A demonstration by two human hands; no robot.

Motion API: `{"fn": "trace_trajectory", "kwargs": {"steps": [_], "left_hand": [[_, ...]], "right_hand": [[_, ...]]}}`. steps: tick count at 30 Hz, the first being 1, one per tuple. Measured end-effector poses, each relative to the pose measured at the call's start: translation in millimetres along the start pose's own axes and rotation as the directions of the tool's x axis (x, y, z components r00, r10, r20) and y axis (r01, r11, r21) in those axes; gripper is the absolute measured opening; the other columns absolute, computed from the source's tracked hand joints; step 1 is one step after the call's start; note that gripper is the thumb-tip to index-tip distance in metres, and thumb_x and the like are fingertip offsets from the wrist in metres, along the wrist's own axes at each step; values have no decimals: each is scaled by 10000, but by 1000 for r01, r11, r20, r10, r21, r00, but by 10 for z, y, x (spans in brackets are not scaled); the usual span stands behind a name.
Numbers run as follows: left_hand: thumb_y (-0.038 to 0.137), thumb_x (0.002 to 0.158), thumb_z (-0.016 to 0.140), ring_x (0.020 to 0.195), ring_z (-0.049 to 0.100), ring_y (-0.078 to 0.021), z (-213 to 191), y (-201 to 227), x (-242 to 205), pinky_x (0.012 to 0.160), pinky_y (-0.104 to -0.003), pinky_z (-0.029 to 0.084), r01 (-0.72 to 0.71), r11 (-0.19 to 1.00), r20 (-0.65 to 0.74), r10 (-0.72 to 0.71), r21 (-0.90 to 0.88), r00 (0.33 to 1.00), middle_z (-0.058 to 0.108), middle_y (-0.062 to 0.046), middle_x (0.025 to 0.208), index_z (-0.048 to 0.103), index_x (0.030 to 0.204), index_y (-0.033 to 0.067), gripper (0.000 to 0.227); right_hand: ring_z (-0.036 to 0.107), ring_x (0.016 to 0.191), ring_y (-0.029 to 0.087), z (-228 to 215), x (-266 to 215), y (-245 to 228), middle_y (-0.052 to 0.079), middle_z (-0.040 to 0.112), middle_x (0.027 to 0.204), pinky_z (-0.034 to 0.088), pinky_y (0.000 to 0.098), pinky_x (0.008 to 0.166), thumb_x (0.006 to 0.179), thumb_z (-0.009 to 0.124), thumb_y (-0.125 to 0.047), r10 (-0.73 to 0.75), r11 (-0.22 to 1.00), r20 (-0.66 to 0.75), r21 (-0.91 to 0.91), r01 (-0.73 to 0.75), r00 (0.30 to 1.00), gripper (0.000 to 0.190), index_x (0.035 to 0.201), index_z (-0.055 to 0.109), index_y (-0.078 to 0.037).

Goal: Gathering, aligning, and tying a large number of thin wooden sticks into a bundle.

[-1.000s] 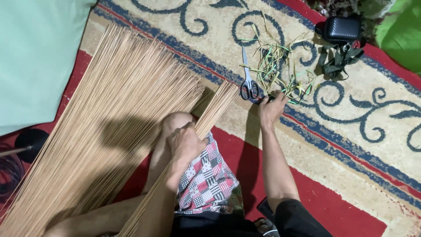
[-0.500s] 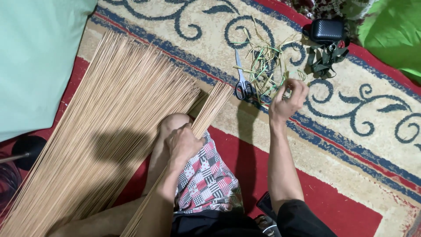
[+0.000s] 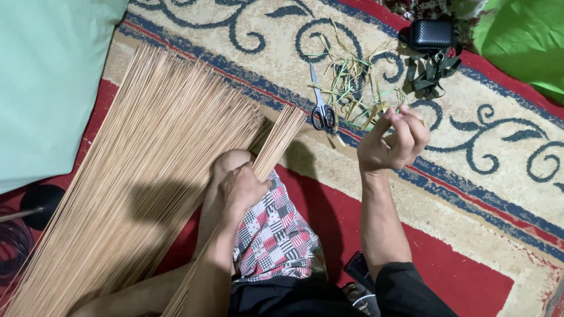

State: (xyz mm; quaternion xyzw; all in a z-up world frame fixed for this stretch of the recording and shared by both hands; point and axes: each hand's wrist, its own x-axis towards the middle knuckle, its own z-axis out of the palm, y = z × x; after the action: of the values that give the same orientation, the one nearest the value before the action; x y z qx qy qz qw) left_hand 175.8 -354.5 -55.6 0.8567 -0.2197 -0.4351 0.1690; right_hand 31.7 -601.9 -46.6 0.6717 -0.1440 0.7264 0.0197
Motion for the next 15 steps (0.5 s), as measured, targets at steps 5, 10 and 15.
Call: {"fn": "trace_trajectory", "kwargs": {"steps": [5,10,15], "left_hand": [[380,777,706,1189,648,-486,72,-109,71,966,-611,520,5,1000,6,-5,12,1000,704,-297,1217,615,1345,-44,714],[378,769,714,1193,645,-491,83,-160,93,970,-619,518,12,1000,18,-13,18,1000,701,-299,1219,606,1357,-39,728],[386,790,689,1245,610,-499,-3,-30,52,1026,-618,483,27,999,51,-29,40,998,678,-310,1268,593,1373,-46,732]], "right_hand": [[691,956,352,-11,-948,254,150,650,966,578,469,861,810,706,208,318,941,363,-12,-337,876,299,1026,729,3],[670,1055,458,-394,-1878,326,213,697,1032,540,557,940,808,804,59,587,684,795,-384,-620,154,313,1098,741,-42],[694,846,276,-680,-2060,595,45,649,904,569,401,770,839,720,44,615,779,507,-510,-365,604,280,1057,698,-130]]}}
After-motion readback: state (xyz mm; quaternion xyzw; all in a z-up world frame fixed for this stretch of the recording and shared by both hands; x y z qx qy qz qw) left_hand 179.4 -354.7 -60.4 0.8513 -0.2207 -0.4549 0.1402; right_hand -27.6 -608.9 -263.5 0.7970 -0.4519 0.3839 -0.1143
